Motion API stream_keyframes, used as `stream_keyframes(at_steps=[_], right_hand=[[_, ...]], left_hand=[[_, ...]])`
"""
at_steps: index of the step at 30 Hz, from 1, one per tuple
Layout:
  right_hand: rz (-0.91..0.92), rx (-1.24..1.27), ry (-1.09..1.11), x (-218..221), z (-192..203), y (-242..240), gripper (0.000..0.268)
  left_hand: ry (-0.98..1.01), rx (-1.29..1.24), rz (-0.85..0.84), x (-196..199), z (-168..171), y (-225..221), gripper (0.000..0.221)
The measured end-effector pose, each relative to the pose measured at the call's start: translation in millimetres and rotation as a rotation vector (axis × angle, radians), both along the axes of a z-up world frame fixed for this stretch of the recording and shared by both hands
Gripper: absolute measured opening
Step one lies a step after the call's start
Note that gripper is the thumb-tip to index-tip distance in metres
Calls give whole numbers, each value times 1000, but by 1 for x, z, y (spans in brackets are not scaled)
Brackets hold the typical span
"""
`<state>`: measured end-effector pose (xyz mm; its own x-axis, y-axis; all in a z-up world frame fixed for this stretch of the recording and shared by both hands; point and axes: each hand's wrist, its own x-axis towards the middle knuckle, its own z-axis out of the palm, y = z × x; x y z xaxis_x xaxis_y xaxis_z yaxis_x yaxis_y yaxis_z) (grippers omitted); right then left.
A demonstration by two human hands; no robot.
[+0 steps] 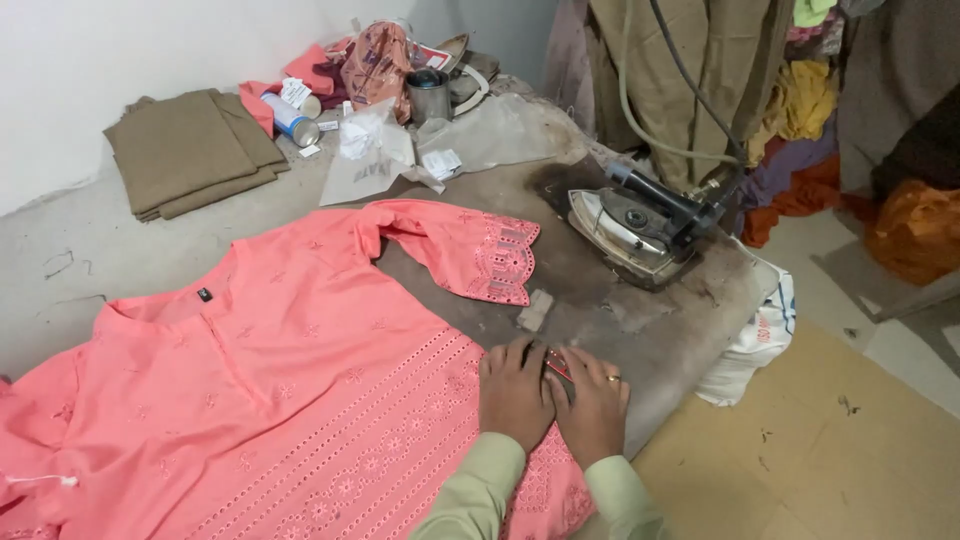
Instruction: Trimming excess and loose threads from a pink embroidered garment using a thread nipper and then folding it.
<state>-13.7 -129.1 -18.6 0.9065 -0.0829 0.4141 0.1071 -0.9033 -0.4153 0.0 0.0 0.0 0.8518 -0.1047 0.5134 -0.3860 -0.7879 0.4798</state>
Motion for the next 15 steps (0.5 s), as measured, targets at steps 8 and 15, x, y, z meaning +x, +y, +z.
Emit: stream_keyframes(at_steps=[8, 15], right_hand=[[62, -205, -9, 11, -14, 2, 29], [28, 109, -134, 5, -23, 0, 21]], left_hand=[[33, -101, 0, -2, 4, 4, 22], [-39, -266, -160, -12, 31, 14, 40]])
